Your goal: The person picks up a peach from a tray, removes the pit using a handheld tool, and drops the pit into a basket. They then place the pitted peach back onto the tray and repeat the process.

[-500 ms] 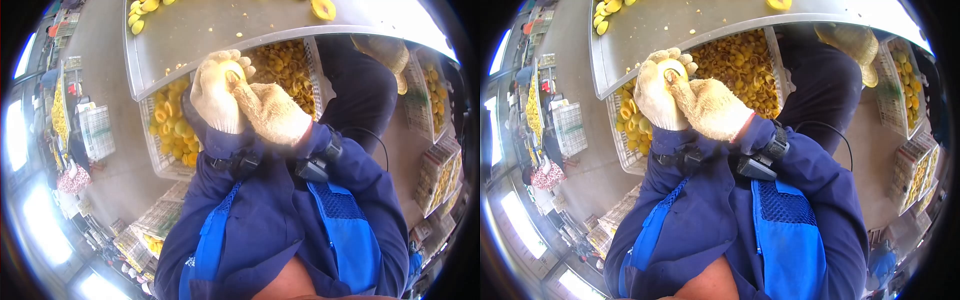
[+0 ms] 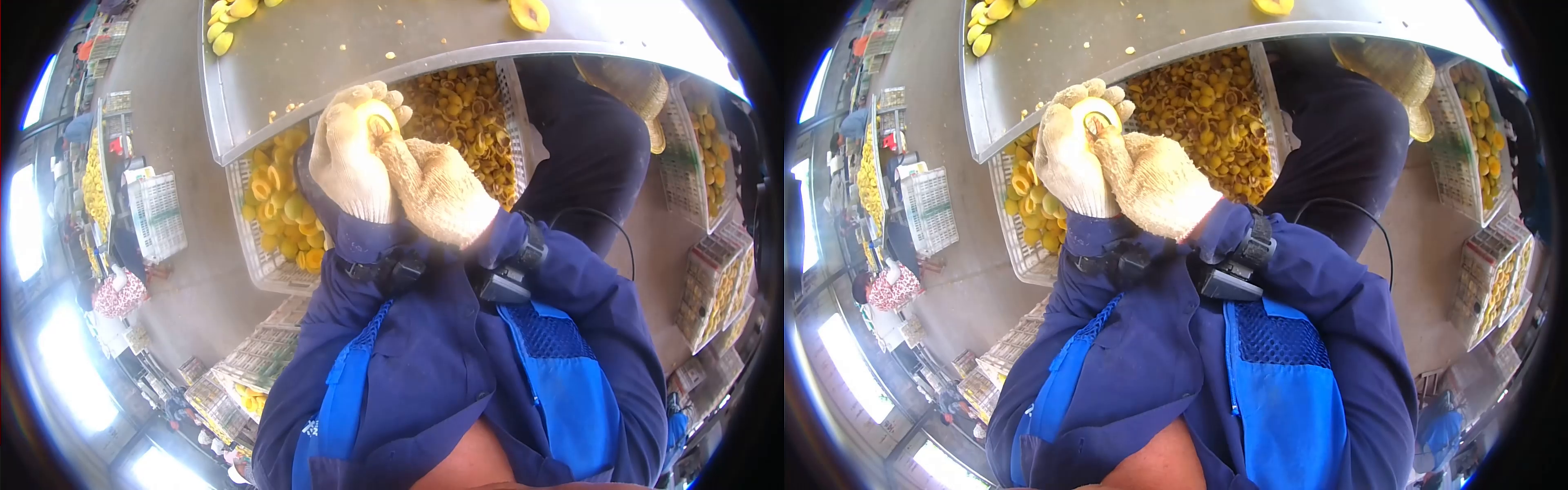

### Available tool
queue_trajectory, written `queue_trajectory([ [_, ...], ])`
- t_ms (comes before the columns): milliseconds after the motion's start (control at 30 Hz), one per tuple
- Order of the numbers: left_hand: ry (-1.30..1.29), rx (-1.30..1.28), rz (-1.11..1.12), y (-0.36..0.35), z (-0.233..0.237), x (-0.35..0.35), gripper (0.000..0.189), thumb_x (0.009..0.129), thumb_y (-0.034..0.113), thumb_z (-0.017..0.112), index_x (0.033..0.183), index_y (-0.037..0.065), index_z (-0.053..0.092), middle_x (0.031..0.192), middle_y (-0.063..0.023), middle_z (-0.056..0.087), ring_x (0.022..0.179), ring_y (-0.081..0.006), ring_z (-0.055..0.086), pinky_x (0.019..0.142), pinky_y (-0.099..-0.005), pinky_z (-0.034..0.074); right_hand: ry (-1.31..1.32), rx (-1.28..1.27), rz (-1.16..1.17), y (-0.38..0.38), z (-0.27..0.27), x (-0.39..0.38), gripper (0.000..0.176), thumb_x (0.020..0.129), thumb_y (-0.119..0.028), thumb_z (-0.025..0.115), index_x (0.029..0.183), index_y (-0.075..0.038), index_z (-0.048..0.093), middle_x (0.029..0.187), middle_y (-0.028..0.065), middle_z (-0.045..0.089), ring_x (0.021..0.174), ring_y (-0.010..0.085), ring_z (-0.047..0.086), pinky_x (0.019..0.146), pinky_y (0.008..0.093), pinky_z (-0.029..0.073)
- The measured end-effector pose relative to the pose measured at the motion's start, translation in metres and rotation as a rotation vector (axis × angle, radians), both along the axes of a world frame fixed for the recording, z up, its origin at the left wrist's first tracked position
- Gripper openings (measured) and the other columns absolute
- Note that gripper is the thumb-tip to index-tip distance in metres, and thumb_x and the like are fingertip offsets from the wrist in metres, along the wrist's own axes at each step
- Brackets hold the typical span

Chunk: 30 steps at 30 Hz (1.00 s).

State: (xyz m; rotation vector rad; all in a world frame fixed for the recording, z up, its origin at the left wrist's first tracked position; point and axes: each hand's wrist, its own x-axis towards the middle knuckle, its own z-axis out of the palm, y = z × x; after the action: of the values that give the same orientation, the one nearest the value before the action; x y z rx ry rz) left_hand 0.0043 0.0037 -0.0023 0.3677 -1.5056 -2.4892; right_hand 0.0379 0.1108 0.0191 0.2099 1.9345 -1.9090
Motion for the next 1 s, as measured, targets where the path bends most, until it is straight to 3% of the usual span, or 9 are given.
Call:
queue_trajectory([
  [100,0.021,-0.034,-0.005,0.004,0.007,0.0,0.032,0.11,0.022,0.06,0.114,-0.007,0.072,0.111,-0.0213,0.076,0.097,-0.0309,0.077,0.084,-0.043,0.067,0.041,-0.063,-0.017,0.0,-0.006,0.001,0.063,0.115,-0.053,0.054,0.107,0.005,0.078,0.078,0.0216,0.074,0.07,0.0317,0.072,0.07,0.0439,0.057],
  [300,-0.029,0.02,-0.358,-0.021,-0.005,-0.015,0.045,0.109,0.036,0.056,0.111,-0.007,0.071,0.107,-0.025,0.075,0.091,-0.0343,0.074,0.081,-0.0443,0.063,-0.325,-0.552,0.216,0.035,-0.015,-0.009,0.067,0.114,-0.061,0.052,0.081,-0.005,0.069,0.053,-0.0005,0.047,0.039,0.0112,0.043,0.041,0.0301,0.031],
  [467,-0.05,-0.273,-0.858,-0.032,0.022,-0.039,0.042,0.105,0.033,0.058,0.101,-0.006,0.073,0.1,-0.0208,0.076,0.089,-0.0282,0.073,0.084,-0.0377,0.06,-0.48,-0.909,0.213,0.047,-0.075,0.0,0.062,0.116,-0.052,0.053,0.075,-0.007,0.062,0.053,0.0006,0.048,0.043,0.0123,0.04,0.044,0.0325,0.033],
  [533,-0.057,-0.473,-1.001,-0.032,0.03,-0.049,0.043,0.106,0.034,0.058,0.102,-0.006,0.073,0.1,-0.0189,0.077,0.088,-0.0251,0.074,0.081,-0.0365,0.06,-0.175,-0.699,0.286,0.043,-0.075,0.003,0.06,0.116,-0.051,0.053,0.079,-0.005,0.065,0.058,0.0055,0.054,0.051,0.0181,0.049,0.052,0.0371,0.042],
  [567,-0.26,-0.308,-1.028,-0.032,0.03,-0.051,0.044,0.108,0.036,0.058,0.104,-0.005,0.074,0.101,-0.0161,0.077,0.087,-0.0238,0.076,0.078,-0.0353,0.062,0.142,-0.477,0.365,0.038,-0.072,0.003,0.06,0.116,-0.051,0.053,0.082,-0.003,0.067,0.062,0.0083,0.058,0.057,0.0218,0.055,0.058,0.0397,0.047],
  [667,-0.283,-0.175,-0.796,-0.033,0.019,-0.054,0.045,0.11,0.037,0.057,0.106,-0.005,0.073,0.102,-0.017,0.077,0.088,-0.0266,0.077,0.077,-0.0366,0.065,0.275,0.011,0.624,0.058,-0.063,-0.003,0.058,0.116,-0.05,0.051,0.093,-0.002,0.072,0.082,0.0176,0.07,0.081,0.0349,0.065,0.083,0.0477,0.055],
  [800,-0.351,0.069,-0.684,-0.044,0.006,-0.054,0.04,0.111,0.032,0.056,0.105,-0.004,0.072,0.103,-0.0173,0.077,0.087,-0.0282,0.078,0.078,-0.0394,0.066,-0.002,0.219,0.615,0.073,-0.049,-0.006,0.059,0.115,-0.051,0.051,0.104,-0.001,0.08,0.094,0.0242,0.078,0.09,0.0397,0.075,0.086,0.0488,0.057],
  [967,-0.163,-0.894,-0.908,-0.112,0.017,-0.05,0.032,0.1,0.029,0.065,0.107,0.0,0.079,0.093,-0.0127,0.08,0.084,-0.0219,0.077,0.078,-0.0337,0.06,0.103,0.513,0.52,0.08,-0.053,-0.003,0.065,0.114,-0.054,0.048,0.09,-0.003,0.079,0.075,0.0231,0.074,0.081,0.0457,0.075,0.085,0.0544,0.059],
  [1000,-0.059,-1.585,-1.014,-0.12,0.044,-0.047,0.033,0.098,0.029,0.067,0.113,0.004,0.082,0.101,-0.0157,0.082,0.091,-0.0265,0.079,0.086,-0.0372,0.061,0.141,0.535,0.504,0.084,-0.053,-0.005,0.065,0.114,-0.055,0.049,0.092,-0.002,0.08,0.08,0.0259,0.074,0.086,0.0478,0.074,0.086,0.0552,0.058],
])
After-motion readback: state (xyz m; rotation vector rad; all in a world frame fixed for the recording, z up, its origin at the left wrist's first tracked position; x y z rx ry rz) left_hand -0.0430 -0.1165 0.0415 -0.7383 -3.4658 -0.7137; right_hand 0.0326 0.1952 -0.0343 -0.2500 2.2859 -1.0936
